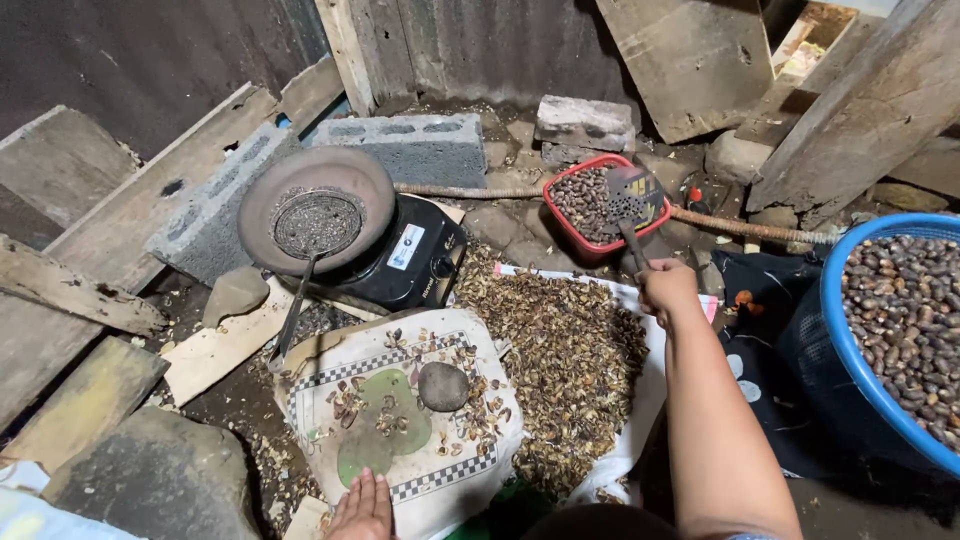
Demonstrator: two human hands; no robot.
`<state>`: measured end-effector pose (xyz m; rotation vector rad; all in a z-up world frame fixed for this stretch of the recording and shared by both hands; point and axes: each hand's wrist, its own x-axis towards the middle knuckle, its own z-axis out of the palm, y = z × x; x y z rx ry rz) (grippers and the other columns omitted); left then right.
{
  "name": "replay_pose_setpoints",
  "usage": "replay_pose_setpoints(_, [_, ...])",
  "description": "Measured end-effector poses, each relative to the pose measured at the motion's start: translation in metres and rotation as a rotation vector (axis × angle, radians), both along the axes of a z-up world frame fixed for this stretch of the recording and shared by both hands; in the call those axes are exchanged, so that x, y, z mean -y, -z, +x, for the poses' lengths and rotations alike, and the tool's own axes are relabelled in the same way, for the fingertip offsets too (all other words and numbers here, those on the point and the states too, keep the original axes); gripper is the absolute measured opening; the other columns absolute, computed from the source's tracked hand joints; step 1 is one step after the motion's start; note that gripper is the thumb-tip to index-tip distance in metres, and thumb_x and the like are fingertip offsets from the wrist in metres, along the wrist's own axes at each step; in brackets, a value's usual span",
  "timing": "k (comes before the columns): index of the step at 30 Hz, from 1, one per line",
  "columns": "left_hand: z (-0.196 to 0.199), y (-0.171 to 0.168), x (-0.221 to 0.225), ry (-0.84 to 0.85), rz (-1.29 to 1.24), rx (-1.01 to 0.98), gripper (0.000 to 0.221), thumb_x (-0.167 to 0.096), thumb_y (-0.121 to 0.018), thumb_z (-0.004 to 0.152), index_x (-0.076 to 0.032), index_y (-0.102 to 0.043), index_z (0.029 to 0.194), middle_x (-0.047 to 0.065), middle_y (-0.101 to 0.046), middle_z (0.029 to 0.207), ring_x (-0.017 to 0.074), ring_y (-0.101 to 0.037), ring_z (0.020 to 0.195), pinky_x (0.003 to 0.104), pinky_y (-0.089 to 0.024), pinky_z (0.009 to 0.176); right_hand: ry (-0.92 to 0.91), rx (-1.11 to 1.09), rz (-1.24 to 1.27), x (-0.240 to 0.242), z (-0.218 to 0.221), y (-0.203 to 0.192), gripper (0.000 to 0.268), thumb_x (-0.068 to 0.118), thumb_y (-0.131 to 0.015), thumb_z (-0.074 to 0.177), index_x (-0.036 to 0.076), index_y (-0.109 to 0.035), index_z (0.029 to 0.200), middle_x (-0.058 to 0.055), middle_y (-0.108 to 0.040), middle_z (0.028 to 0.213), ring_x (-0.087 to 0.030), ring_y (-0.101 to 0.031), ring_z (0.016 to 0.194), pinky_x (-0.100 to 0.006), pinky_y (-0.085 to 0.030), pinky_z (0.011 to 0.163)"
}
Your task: Shelling and processing nuts using a stone and mallet, followed by roasting them on a portable stove.
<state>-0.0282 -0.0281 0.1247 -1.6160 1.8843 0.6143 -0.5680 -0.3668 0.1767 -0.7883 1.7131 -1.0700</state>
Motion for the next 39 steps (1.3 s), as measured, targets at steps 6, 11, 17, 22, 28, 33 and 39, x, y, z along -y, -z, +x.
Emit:
replay_pose_setpoints(6, [0.005,0.018,-0.006,-0.038,-0.098,-0.042,0.084,-0.042,-0.055,0.1,0.004,-0.014,0.157,0.037,-0.013,0.162,0.0492,-0.019,0.152,0.053,-0.021,0.124,0.028,-0.041,-0.021,0.005,-0.001,0.008,0.013,0.003,-0.065,0.087,0.003,-0.067,0.099,-0.005,-0.059,0.066,-0.016,-0.052,0.046,-0.033,-0.038,0.038])
replay_pose_setpoints(11, [0.004,0.019,-0.004,-0.037,0.048,-0.027,0.095,-0.053,-0.058,0.099,0.004,-0.01,0.158,0.036,-0.008,0.164,0.049,-0.014,0.154,0.052,-0.017,0.127,0.009,-0.094,-0.038,0.002,0.0,-0.012,0.015,0.002,-0.065,0.084,0.0,-0.068,0.099,-0.007,-0.062,0.07,-0.017,-0.054,0.047,-0.036,-0.043,0.039])
replay_pose_setpoints(17, [-0.002,0.003,-0.001,-0.05,0.03,-0.021,0.094,-0.046,-0.061,0.098,0.005,-0.009,0.158,0.036,-0.009,0.163,0.0472,-0.015,0.154,0.051,-0.017,0.126,0.035,-0.127,-0.016,-0.001,-0.001,-0.011,0.018,0.004,-0.063,0.087,0.002,-0.069,0.104,-0.006,-0.063,0.069,-0.016,-0.055,0.047,-0.035,-0.044,0.039])
replay_pose_setpoints(22, [0.017,0.068,-0.019,-0.044,-0.173,-0.019,0.078,-0.037,-0.055,0.099,0.002,-0.017,0.155,0.034,-0.016,0.161,0.0456,-0.024,0.151,0.053,-0.022,0.123,-0.002,-0.12,-0.084,-0.001,-0.006,0.0,0.018,0.002,-0.063,0.088,0.0,-0.069,0.105,-0.007,-0.062,0.068,-0.016,-0.052,0.046,-0.033,-0.038,0.038])
replay_pose_setpoints(28, [0.014,0.07,-0.023,-0.062,-0.292,-0.01,0.065,-0.031,-0.048,0.102,0.001,-0.025,0.154,0.032,-0.024,0.16,0.0438,-0.032,0.149,0.053,-0.027,0.121,0.008,-0.106,-0.014,-0.01,0.003,-0.02,0.016,-0.001,-0.061,0.091,0.0,-0.068,0.106,-0.005,-0.059,0.066,-0.013,-0.048,0.044,-0.031,-0.035,0.037])
replay_pose_setpoints(33, [-0.002,0.0,-0.002,-0.059,-0.027,0.015,0.082,-0.038,-0.055,0.1,0.004,-0.014,0.157,0.034,-0.012,0.163,0.0446,-0.02,0.154,0.05,-0.02,0.125,0.028,0.14,-0.01,-0.012,-0.002,-0.018,0.016,-0.002,-0.058,0.091,0.0,-0.063,0.106,-0.005,-0.056,0.065,-0.013,-0.045,0.043,-0.031,-0.031,0.036])
replay_pose_setpoints(39, [-0.001,0.004,-0.006,-0.064,0.001,0.012,0.089,-0.044,-0.059,0.097,0.002,-0.013,0.158,0.032,-0.01,0.165,0.0437,-0.018,0.155,0.049,-0.019,0.126,-0.026,0.24,-0.002,-0.012,-0.016,-0.003,0.018,-0.002,-0.056,0.09,0.001,-0.062,0.107,-0.003,-0.053,0.065,-0.011,-0.042,0.043,-0.029,-0.03,0.037])
